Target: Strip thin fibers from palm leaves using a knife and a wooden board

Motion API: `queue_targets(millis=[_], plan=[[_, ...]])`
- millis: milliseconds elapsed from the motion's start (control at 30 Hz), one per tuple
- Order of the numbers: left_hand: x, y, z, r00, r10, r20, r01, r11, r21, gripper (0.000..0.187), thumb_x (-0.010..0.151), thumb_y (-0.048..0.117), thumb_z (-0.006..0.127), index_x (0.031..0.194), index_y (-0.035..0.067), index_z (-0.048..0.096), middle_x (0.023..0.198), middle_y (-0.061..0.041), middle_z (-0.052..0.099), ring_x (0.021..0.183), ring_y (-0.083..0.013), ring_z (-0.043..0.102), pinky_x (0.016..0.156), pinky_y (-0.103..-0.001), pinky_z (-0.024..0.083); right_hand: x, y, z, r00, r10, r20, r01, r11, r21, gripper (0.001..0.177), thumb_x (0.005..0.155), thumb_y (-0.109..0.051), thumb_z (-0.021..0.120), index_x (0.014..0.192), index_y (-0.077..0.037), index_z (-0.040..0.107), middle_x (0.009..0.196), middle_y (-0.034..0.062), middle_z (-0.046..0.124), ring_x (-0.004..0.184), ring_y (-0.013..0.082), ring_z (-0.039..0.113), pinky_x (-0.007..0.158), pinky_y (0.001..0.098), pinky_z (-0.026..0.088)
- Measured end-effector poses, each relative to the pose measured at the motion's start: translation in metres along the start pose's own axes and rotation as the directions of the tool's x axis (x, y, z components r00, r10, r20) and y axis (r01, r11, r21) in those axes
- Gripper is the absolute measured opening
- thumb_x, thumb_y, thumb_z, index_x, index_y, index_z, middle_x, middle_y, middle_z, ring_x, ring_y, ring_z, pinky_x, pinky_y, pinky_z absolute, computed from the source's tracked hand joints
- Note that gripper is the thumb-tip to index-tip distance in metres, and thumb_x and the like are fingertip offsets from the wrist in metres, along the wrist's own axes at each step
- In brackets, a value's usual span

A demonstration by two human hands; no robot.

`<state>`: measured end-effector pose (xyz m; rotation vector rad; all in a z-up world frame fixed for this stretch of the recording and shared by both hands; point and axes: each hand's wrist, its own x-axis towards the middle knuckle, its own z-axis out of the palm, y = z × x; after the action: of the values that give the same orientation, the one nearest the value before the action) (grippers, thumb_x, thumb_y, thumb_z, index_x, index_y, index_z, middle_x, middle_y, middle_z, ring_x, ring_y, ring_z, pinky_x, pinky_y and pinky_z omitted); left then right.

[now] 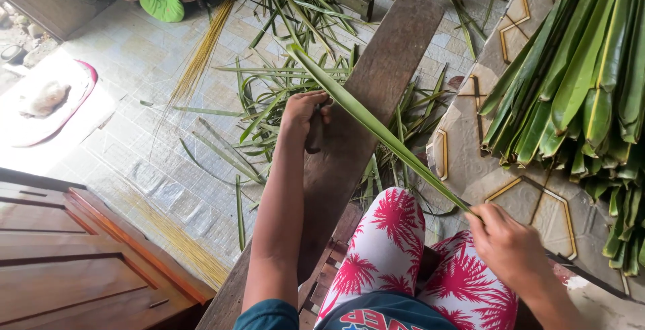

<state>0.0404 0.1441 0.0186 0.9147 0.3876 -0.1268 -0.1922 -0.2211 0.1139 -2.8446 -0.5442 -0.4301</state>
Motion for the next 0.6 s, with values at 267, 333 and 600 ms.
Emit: queue_targets(millis=[267,333,600], plan=[[0.012,0.012,-0.027,0.997,0.015,-0.070,-0.021,0.996,-0.089,0.013,0.088,-0.006,0.061,0.100,-0.010,0.063,0.077,-0.018,0.059,0.051,-0.0193,0.053,0.041,-0.035,0.049,-0.060,0.056,-0.034,0.979,0.202,0.036,-0.180,0.931,-0.318,0.013,0.088,-0.020,0.072,0.098,-0.016,0.066,0.084,-0.0076,0.071,0.051,0.0134,0.061,0.050,0.0297,0.044],[0.010,0.019,-0.034,0.998,0.016,-0.061,-0.024,0.992,-0.124,0.012,0.089,-0.005,0.060,0.100,-0.010,0.063,0.076,-0.018,0.059,0.051,-0.0184,0.052,0.041,-0.034,0.047,-0.071,0.077,-0.029,0.958,0.283,0.042,-0.278,0.956,-0.096,0.010,0.085,-0.011,0.072,0.094,-0.010,0.068,0.077,-0.0013,0.072,0.050,0.0143,0.062,0.049,0.0285,0.045],[0.032,0.027,-0.084,0.990,0.047,-0.135,-0.080,0.964,-0.253,0.014,0.090,-0.002,0.059,0.102,-0.008,0.055,0.075,-0.013,0.055,0.053,-0.0152,0.050,0.042,-0.029,0.043,-0.164,0.230,0.029,0.858,0.480,0.184,-0.511,0.757,0.407,0.018,0.084,-0.001,0.069,0.098,0.009,0.067,0.067,0.0167,0.066,0.052,0.0217,0.059,0.055,0.0283,0.045]])
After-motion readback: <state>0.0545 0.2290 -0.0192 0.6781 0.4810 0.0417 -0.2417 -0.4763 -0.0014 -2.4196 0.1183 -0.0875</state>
